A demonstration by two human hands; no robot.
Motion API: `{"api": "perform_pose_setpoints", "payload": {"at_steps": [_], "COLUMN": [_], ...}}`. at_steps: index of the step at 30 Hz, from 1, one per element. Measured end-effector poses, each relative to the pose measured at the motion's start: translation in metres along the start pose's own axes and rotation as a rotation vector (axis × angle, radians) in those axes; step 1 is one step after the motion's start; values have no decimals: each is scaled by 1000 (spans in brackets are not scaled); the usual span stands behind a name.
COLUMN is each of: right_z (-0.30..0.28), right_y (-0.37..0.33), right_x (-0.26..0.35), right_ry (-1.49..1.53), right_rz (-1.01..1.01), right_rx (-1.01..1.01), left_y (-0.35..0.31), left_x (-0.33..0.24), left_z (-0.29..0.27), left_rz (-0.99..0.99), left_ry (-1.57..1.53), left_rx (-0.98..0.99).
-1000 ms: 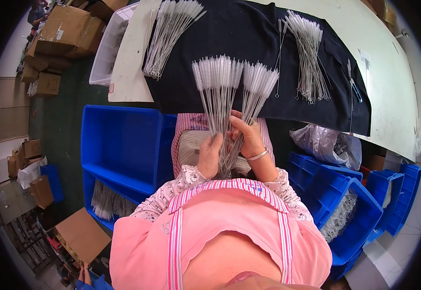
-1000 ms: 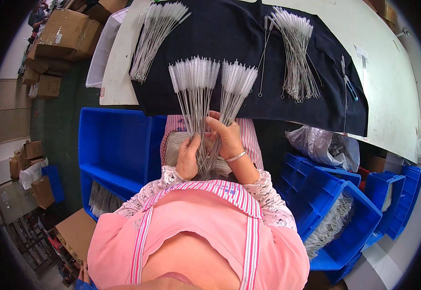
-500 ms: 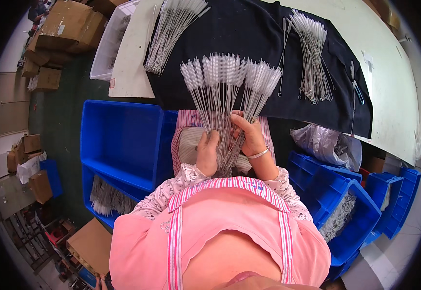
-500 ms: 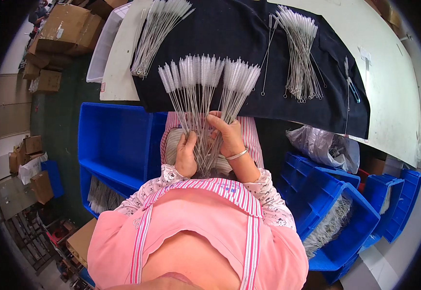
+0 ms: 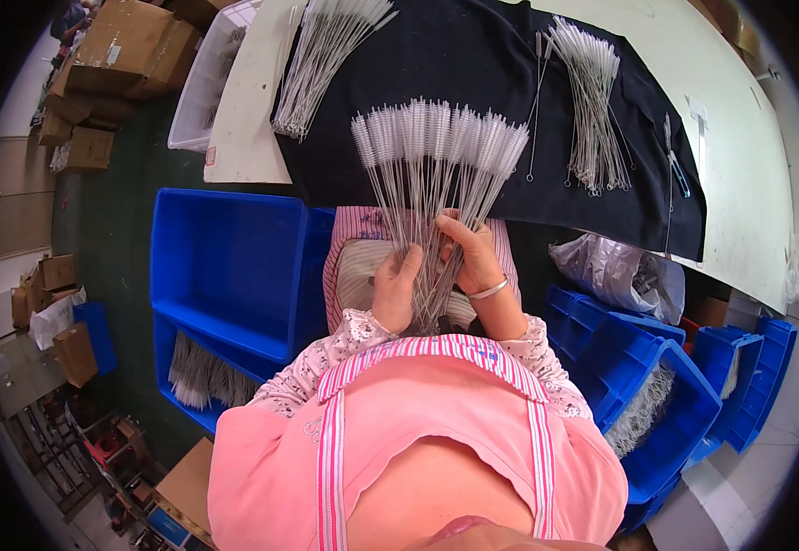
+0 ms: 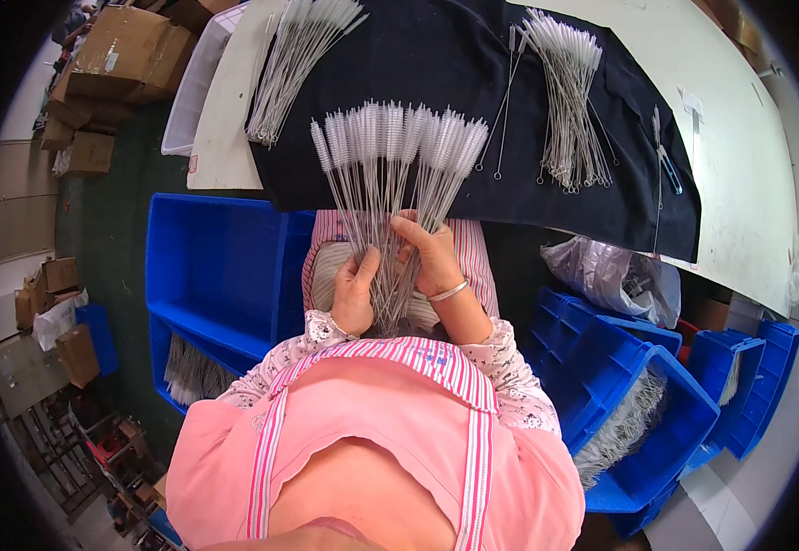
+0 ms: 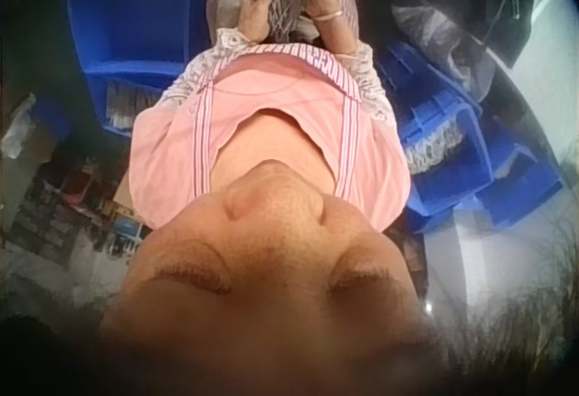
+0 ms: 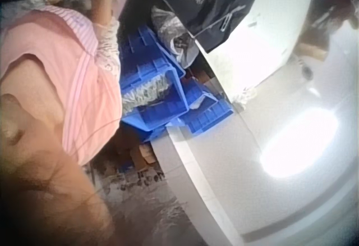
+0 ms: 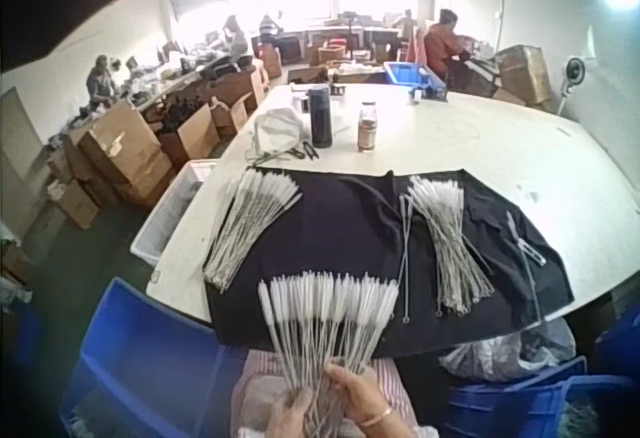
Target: The person sits on the floor and repeatedly picks up bundles of thin white bristle brushes from blue bins, aligns them in hand, and places them into a second bin. They occasionally inspect individual brushes and adjust the bundles before stacking them.
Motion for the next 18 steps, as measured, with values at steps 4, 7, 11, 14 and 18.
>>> {"api": "perform_pose_setpoints", "payload": {"at_steps": [4,7,11,14,18], "right_z": [-3,-10,-14,-14,-4], "right_y": [2,5,4,2,-1], "right_x": [-3,-8,-9,-9,-4], "right_ry": [37,59,84,101,123], "right_rz": [16,35,50,57,41], "right_rx": [19,30,45,24,56], "left_y": [-3,-4,-5,-4,-6], "left_x": [-7,-13,-18,-11,-7], "left_z": [6,11,14,9,3], "left_rz": [37,55,49,-7,8], "left_ry": [-9,8,11,-10,5], "left_rx": [15,14,27,26,-28]}}
Point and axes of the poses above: each hand's wrist, its own y-axis towards the middle knuckle, its own z-axis out of the palm, x = y × z, the point moved 7 cm from there along y, towards the middle knuckle, and after that the axes turned 10 degrees about x, right-handed, at the moved point
